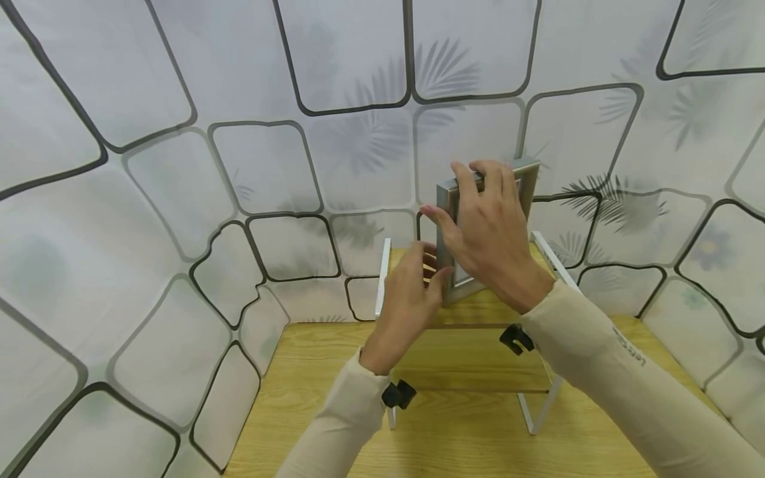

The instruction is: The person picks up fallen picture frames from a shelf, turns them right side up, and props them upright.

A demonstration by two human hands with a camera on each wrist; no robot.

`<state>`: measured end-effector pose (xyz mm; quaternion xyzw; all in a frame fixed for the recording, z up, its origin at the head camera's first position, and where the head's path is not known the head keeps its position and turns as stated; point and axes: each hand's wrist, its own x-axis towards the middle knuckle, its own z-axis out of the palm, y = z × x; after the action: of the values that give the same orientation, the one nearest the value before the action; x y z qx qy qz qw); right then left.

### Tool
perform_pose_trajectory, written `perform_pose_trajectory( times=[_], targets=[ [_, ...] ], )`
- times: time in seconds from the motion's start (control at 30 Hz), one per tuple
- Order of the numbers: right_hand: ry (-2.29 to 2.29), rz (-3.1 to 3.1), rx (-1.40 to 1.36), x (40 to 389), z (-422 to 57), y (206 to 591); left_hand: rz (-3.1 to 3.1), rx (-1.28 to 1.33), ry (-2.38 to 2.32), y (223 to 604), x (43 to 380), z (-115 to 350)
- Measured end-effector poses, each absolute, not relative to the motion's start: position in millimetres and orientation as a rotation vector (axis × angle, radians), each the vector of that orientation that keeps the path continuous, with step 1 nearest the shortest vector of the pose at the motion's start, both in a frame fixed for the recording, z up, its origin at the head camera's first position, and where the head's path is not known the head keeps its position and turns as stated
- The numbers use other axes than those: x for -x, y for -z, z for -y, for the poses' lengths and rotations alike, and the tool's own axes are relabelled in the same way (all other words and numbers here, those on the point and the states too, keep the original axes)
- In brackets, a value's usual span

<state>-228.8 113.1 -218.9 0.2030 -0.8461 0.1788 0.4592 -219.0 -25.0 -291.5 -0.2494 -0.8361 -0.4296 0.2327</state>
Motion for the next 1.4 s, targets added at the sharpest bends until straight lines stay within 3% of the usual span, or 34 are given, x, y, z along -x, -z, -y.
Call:
perform_pose_trajectory(
  times=[1.4],
  targets=[
    [-0.669, 2.13, -0.554, 214, -142, 212, 2.142, 0.743, 1.138, 298, 207, -7]
  ],
)
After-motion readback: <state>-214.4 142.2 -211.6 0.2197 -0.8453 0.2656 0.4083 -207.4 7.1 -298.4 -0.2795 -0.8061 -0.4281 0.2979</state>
